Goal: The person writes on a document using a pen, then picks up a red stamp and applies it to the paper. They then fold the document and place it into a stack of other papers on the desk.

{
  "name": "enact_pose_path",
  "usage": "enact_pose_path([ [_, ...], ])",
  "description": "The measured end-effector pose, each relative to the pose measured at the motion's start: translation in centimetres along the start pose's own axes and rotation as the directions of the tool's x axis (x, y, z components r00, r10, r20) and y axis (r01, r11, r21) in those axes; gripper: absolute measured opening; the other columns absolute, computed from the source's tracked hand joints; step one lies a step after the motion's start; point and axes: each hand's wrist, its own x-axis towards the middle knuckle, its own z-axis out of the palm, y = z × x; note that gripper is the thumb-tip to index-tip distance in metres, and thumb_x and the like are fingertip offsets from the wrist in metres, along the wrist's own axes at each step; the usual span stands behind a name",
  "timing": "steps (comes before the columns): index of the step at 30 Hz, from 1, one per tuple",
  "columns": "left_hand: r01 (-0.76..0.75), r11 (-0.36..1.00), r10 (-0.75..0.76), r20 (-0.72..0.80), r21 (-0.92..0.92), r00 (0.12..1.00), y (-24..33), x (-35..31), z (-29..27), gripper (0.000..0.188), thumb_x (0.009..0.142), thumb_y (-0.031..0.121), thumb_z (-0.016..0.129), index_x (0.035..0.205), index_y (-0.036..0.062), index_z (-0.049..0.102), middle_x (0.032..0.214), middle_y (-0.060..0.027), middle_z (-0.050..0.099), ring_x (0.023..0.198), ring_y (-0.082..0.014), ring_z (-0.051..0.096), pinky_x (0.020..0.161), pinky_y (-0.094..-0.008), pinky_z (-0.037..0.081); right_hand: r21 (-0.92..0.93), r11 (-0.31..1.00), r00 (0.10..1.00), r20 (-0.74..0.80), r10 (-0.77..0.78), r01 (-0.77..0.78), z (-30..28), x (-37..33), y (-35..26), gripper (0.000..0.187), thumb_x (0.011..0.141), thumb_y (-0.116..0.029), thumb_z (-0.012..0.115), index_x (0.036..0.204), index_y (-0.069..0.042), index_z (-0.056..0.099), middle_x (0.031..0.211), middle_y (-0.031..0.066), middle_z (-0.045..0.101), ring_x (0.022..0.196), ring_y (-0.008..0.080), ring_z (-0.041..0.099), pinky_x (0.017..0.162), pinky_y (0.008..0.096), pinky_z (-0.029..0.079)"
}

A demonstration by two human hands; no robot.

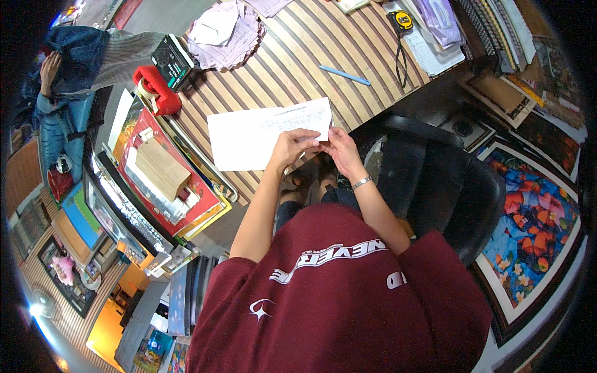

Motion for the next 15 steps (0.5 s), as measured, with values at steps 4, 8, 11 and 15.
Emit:
enact_pose_path([
  [4, -0.019, 0.997, 0.019, -0.002, -0.070, 1.000, 0.35, -0.12, 0.21, 0.027, 0.082, 0.014, 0.078, 0.105, 0.0028, 0.075, 0.104, -0.0087, 0.073, 0.096, -0.0178, 0.065, 0.088, -0.0311, 0.051, -0.005, 1.000, 1.000, -0.004, -0.003, 0.003, -0.11, -0.25, 0.27, 0.020, 0.102, -0.022, 0.053, 0.108, -0.003, 0.054, 0.104, 0.0064, 0.060, 0.095, 0.0155, 0.061, 0.084, 0.0349, 0.054],
  [8, -0.002, 0.996, 0.003, 0.005, -0.088, 1.000, 0.58, -0.31, 0.12, 0.026, 0.082, 0.013, 0.077, 0.106, 0.0025, 0.075, 0.104, -0.0087, 0.072, 0.097, -0.0177, 0.065, 0.089, -0.0315, 0.051, -0.024, 0.999, 1.000, 0.008, -0.023, 0.023, -0.03, 0.14, 0.41, 0.023, 0.102, -0.025, 0.054, 0.108, -0.003, 0.055, 0.103, 0.0066, 0.060, 0.093, 0.0152, 0.061, 0.083, 0.0343, 0.054],
  [11, -0.033, 0.998, 0.033, -0.003, -0.061, 0.999, 0.52, -0.27, 0.07, 0.027, 0.082, 0.013, 0.077, 0.106, 0.0024, 0.075, 0.105, -0.0088, 0.072, 0.097, -0.0179, 0.065, 0.089, -0.0316, 0.050, -0.008, 1.000, 1.000, 0.018, -0.016, 0.017, -0.21, 0.06, 0.66, 0.023, 0.102, -0.025, 0.054, 0.107, -0.003, 0.055, 0.103, 0.0067, 0.061, 0.093, 0.0151, 0.061, 0.083, 0.0341, 0.054],
  [15, -0.020, 0.997, 0.020, -0.002, -0.075, 1.000, 0.57, -0.46, 0.05, 0.027, 0.082, 0.012, 0.077, 0.106, 0.0025, 0.075, 0.106, -0.0092, 0.072, 0.098, -0.0182, 0.065, 0.089, -0.0311, 0.050, 0.003, 1.000, 1.000, 0.019, -0.024, 0.024, -0.18, 0.01, 0.83, 0.023, 0.102, -0.025, 0.054, 0.108, -0.003, 0.054, 0.103, 0.0070, 0.061, 0.093, 0.0151, 0.061, 0.082, 0.0344, 0.054],
])
